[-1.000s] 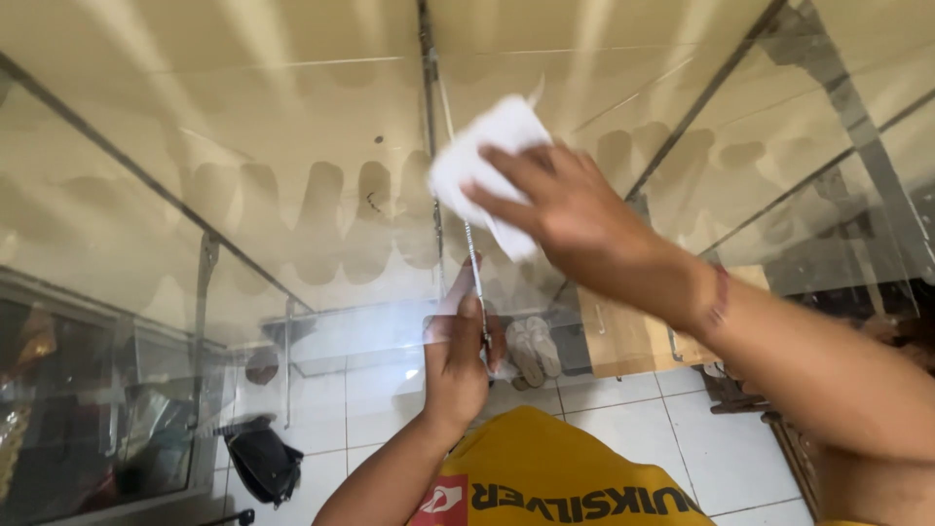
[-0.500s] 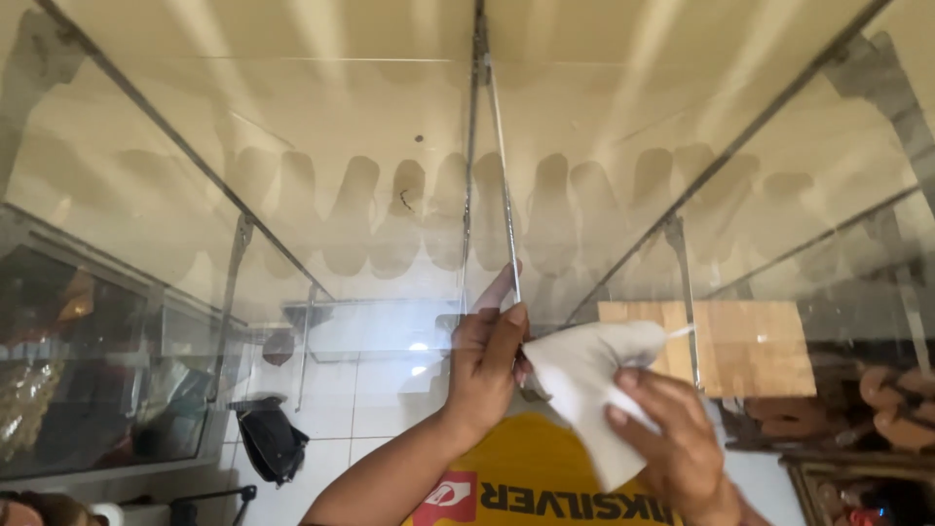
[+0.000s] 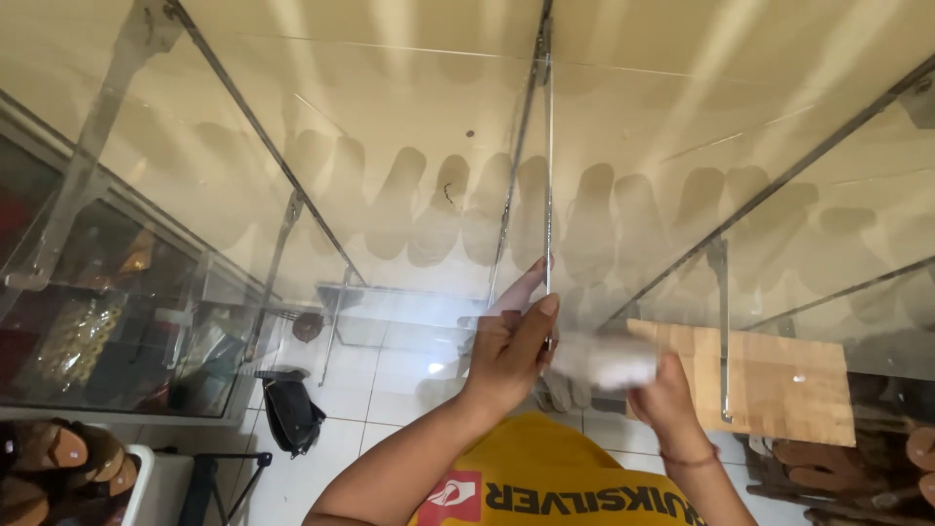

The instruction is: The person wipes both sides of a glass shelf with a cloth while holding it by hand.

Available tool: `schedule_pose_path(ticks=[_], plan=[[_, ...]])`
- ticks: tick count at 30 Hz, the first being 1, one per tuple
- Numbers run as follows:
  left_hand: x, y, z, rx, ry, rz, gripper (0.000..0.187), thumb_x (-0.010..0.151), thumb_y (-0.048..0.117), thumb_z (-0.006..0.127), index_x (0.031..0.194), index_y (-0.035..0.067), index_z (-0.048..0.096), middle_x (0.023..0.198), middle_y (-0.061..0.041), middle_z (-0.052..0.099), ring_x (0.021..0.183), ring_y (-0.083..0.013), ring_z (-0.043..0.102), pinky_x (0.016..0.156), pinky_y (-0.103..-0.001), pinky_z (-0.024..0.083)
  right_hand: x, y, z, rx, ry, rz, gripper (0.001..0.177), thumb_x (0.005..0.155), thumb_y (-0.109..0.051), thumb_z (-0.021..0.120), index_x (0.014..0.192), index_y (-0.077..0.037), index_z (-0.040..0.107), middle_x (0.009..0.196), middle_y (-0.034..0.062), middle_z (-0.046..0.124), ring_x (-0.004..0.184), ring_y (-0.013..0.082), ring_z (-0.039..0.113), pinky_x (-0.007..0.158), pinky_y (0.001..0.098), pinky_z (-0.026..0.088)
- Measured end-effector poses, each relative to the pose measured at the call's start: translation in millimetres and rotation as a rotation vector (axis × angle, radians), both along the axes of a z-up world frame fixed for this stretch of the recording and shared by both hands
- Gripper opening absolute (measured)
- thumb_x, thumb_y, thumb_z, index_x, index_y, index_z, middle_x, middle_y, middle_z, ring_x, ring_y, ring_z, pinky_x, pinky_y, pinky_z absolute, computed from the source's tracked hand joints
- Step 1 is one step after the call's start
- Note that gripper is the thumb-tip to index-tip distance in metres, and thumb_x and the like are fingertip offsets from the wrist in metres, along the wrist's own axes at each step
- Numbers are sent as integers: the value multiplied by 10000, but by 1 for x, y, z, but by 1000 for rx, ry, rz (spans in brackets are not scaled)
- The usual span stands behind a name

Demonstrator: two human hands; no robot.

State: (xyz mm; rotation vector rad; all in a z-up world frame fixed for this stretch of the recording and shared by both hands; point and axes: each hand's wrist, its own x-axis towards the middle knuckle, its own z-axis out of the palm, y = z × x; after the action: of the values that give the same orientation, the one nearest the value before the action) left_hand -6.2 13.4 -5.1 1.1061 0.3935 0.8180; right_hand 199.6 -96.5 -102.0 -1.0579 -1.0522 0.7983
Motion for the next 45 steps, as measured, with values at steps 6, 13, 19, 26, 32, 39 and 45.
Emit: schedule_pose_path(ticks=[6, 13, 19, 26, 32, 39, 45], plan=[[4, -5, 6, -6, 34, 87, 540, 1049, 206, 524, 1552, 18, 466, 620, 52, 470, 511, -37, 415, 473, -209, 343, 11, 96, 44, -3, 691, 11, 474, 1013, -83, 515, 1481, -26, 462, 1418, 107, 586, 1243, 242, 609, 1051, 412, 475], [8, -7, 0, -34, -9, 142, 504, 1051, 126, 524, 1536, -1, 470, 646, 47, 442, 519, -41, 407, 467, -214, 333, 14, 189, 93, 283, 914, 321, 311, 1175, -80, 487, 1462, 41, 502, 1358, 157, 639, 1227, 255, 641, 1105, 379, 519], [13, -8, -5, 22, -63, 194, 496, 1051, 88, 528, 1534, 1, 460, 621, 62, 452, 504, -24, 391, 463, -214, 325, -17, 142, 74, 143, 825, 96, 396, 1066, -94, 550, 1444, 21, 526, 1325, 116, 665, 1169, 221, 650, 992, 342, 531], [12, -10, 2, 5, -16, 232, 465, 1054, 70, 533, 1505, -30, 484, 665, 60, 536, 546, -11, 398, 489, -209, 307, -61, 50, 72, 81, 774, 180, 598, 906, -4, 600, 1487, -63, 468, 1396, 111, 593, 1269, 264, 601, 1013, 403, 535], [15, -11, 10, -30, -13, 281, 549, 1003, 47, 525, 1542, 21, 420, 598, 74, 455, 495, -19, 367, 460, -207, 311, -28, 118, 88, 232, -5, 6, 469, 1009, 26, 543, 1476, 9, 506, 1470, 160, 559, 1357, 296, 554, 1157, 441, 517], [13, -14, 10, -63, -46, 267, 559, 1006, 57, 525, 1555, 3, 434, 599, 78, 422, 499, -16, 343, 466, -204, 300, 19, 220, 105, 306, 898, 356, 404, 1035, 37, 552, 1436, 46, 501, 1401, 155, 620, 1312, 285, 608, 1183, 433, 502], [13, -14, 8, -23, -33, 274, 567, 1006, 64, 514, 1563, 7, 419, 595, 77, 421, 499, -19, 341, 467, -208, 304, 58, 169, 89, 445, 971, 193, 456, 1003, 52, 554, 1449, -25, 494, 1426, 144, 605, 1336, 287, 596, 1182, 444, 496]])
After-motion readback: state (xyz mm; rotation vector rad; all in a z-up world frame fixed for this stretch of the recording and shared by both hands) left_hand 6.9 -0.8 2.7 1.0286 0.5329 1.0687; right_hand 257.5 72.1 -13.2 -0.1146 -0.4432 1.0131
